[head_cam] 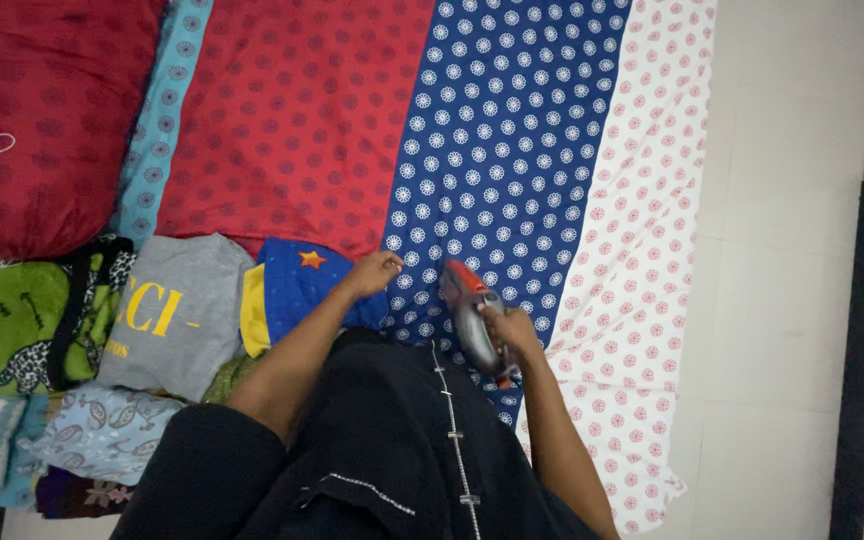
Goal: The person uses a handheld vacuum cleaner to clean the surface of a bed, moving the nozzle across different colored sections of the bedsheet and smoothing the fabric with their other hand.
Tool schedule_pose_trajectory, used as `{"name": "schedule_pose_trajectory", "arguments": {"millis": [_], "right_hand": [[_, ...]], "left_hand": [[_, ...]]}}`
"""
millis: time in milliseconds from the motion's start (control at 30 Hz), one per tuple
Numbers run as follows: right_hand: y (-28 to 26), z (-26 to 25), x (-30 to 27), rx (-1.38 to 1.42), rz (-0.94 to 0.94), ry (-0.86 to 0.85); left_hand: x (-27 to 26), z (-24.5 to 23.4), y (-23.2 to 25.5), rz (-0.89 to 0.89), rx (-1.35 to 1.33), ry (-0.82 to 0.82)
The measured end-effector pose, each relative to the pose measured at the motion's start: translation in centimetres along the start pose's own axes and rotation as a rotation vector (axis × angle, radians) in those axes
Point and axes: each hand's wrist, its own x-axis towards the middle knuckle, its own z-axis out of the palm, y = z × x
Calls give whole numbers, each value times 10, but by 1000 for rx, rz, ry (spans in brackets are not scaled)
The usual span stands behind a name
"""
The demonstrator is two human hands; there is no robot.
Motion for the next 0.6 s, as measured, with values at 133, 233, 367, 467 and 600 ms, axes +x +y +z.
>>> {"name": "schedule_pose_trajectory", "arguments": {"millis": [133,233,367,467,600], "right_hand": [[-15,4,19,258,-134,9],[-34,12,45,275,-173,38],[-54,20,80,71,-223,-42],[-53,33,90,38,-108,-63],[-49,35,85,-30,-167,-56]], "left_hand": [[0,-4,-1,-117,-84,-45],[-3,-9,-3,109,45,17],[-8,-16,-2,18,-63,17],[-15,-27,-6,75,29,51],[-24,-33,-12,46,75,64]]}}
